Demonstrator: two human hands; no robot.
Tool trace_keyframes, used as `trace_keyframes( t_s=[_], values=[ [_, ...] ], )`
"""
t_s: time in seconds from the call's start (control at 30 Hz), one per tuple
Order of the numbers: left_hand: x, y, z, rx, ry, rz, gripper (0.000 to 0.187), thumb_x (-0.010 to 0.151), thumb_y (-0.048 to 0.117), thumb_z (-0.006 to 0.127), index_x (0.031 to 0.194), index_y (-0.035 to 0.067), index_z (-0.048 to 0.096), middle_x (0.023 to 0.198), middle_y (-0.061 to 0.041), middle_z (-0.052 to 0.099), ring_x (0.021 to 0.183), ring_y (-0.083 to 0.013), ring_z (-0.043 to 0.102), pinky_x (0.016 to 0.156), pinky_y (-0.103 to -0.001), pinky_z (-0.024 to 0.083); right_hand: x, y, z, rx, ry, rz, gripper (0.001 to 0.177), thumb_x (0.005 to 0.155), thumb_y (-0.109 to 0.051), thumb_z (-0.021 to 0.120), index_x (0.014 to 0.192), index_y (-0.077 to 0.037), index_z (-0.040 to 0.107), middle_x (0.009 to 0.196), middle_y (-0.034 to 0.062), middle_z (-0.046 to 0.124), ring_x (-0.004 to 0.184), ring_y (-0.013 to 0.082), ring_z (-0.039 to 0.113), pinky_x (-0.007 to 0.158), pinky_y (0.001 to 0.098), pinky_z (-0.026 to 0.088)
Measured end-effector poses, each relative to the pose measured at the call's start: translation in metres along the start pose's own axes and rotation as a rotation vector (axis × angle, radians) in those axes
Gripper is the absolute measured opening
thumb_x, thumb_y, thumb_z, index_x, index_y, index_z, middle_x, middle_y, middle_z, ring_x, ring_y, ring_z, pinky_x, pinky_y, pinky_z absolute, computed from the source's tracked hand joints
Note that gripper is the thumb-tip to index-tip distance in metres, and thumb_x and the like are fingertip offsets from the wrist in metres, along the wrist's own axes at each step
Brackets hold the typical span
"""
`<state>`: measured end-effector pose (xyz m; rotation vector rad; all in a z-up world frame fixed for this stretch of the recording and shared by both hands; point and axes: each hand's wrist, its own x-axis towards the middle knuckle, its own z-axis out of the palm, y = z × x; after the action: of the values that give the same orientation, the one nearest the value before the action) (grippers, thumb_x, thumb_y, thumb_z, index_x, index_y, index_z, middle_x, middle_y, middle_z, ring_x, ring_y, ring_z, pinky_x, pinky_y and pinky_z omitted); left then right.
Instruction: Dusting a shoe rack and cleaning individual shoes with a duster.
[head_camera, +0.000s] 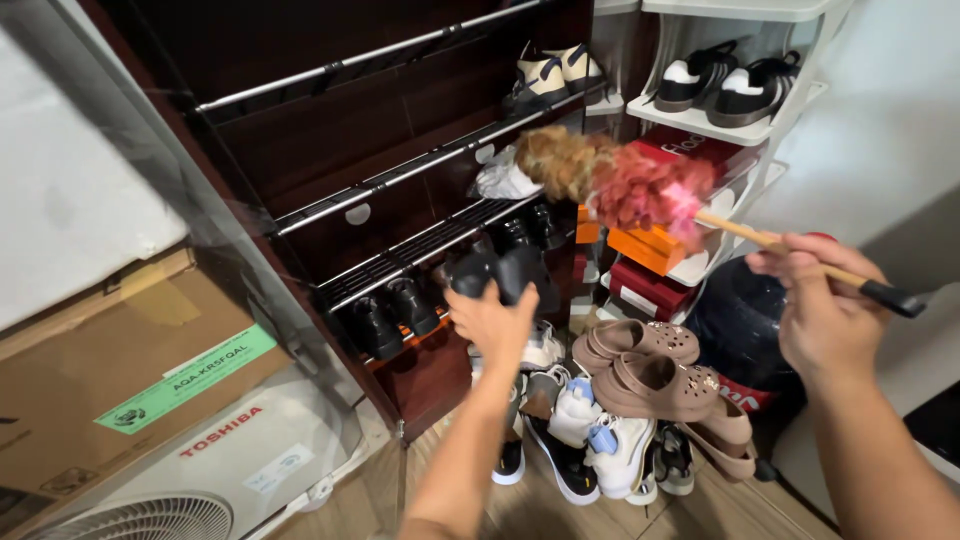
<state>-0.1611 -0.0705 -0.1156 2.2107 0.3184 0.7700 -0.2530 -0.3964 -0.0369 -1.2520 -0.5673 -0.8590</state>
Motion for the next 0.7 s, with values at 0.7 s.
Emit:
trace_keyframes(
  t_s=[0.7],
  values=[
    [-0.166,-0.197,0.153,0.233,-0.482,0.221,0.079,0.079,0.052,0.080,0.149,0.034,0.048,0.161,-0.037,0.006,0.146,-0.0554,0.005,0.111,-0.072,0.017,-0.037,0.087,-0.032,-0.226,-0.070,0.145,0.014,0.113,0.002,0.055,0.119,0.011,0.064,0.118,0.0250,0.069,0.102,0.0307,0.072,0.099,0.0403,0.058]
  ],
)
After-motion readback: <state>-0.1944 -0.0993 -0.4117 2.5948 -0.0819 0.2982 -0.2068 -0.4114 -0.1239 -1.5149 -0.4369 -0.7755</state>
